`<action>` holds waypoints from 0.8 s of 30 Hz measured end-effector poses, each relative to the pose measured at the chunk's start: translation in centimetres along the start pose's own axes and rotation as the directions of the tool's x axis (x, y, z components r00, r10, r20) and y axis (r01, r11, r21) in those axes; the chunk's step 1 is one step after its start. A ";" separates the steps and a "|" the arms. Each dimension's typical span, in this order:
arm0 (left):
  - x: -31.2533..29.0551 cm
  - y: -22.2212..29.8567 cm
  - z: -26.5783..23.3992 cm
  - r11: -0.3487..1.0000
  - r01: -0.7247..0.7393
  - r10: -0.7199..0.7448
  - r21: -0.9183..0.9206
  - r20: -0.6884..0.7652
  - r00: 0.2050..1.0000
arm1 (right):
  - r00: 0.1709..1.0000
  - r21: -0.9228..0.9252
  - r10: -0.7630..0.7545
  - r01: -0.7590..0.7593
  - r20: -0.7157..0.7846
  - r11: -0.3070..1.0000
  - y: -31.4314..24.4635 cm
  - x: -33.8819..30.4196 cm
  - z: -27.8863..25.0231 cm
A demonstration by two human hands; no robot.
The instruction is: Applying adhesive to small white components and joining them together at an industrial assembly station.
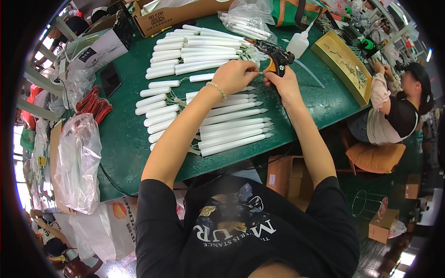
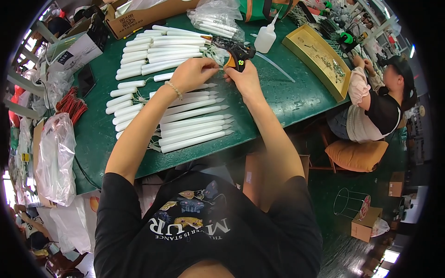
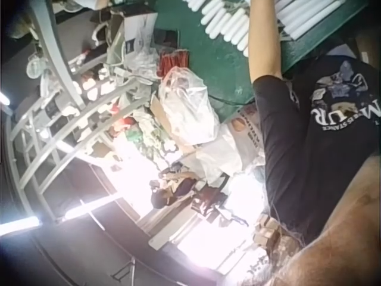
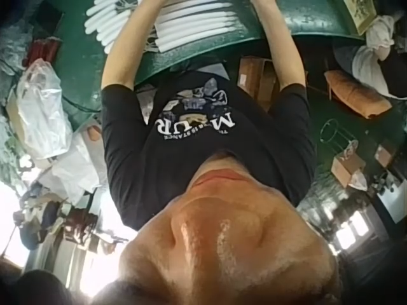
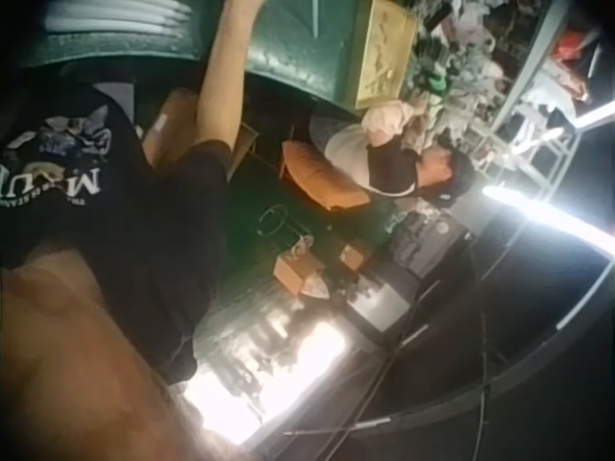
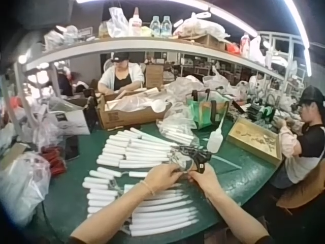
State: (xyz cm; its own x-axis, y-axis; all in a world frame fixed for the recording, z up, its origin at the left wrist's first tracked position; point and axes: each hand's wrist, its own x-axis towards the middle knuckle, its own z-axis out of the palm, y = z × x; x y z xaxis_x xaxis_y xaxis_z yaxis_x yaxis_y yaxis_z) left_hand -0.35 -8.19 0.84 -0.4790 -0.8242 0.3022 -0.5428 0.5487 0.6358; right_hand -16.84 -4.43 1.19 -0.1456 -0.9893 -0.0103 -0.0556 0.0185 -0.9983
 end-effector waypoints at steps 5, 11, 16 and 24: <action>0.0 -0.1 -0.3 0.998 0.037 -0.036 -0.051 0.023 0.999 | 1.000 0.010 -0.001 0.001 0.006 1.000 0.0 -0.3 0.1; -0.5 0.2 -1.1 0.985 0.164 -0.166 -0.062 -0.022 0.986 | 0.986 0.250 -0.164 0.151 0.033 0.957 -0.5 -1.5 -1.7; -1.1 0.3 -1.3 0.980 0.190 -0.197 -0.062 -0.127 0.972 | 0.996 0.253 0.001 -0.025 0.093 0.967 -0.2 -3.6 -4.3; -1.6 0.7 -1.3 0.982 0.181 -0.186 -0.052 -0.130 0.974 | 0.996 0.046 -0.030 0.026 0.081 0.999 0.3 -5.5 -3.4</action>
State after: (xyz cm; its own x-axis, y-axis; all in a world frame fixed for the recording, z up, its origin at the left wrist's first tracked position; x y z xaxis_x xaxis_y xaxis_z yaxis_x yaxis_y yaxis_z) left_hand 0.90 -6.65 1.71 -0.2759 -0.9230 0.2681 -0.5838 0.3826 0.7161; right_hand -19.46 1.48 1.17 -0.0629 -0.9979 0.0152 -0.0139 -0.0143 -0.9998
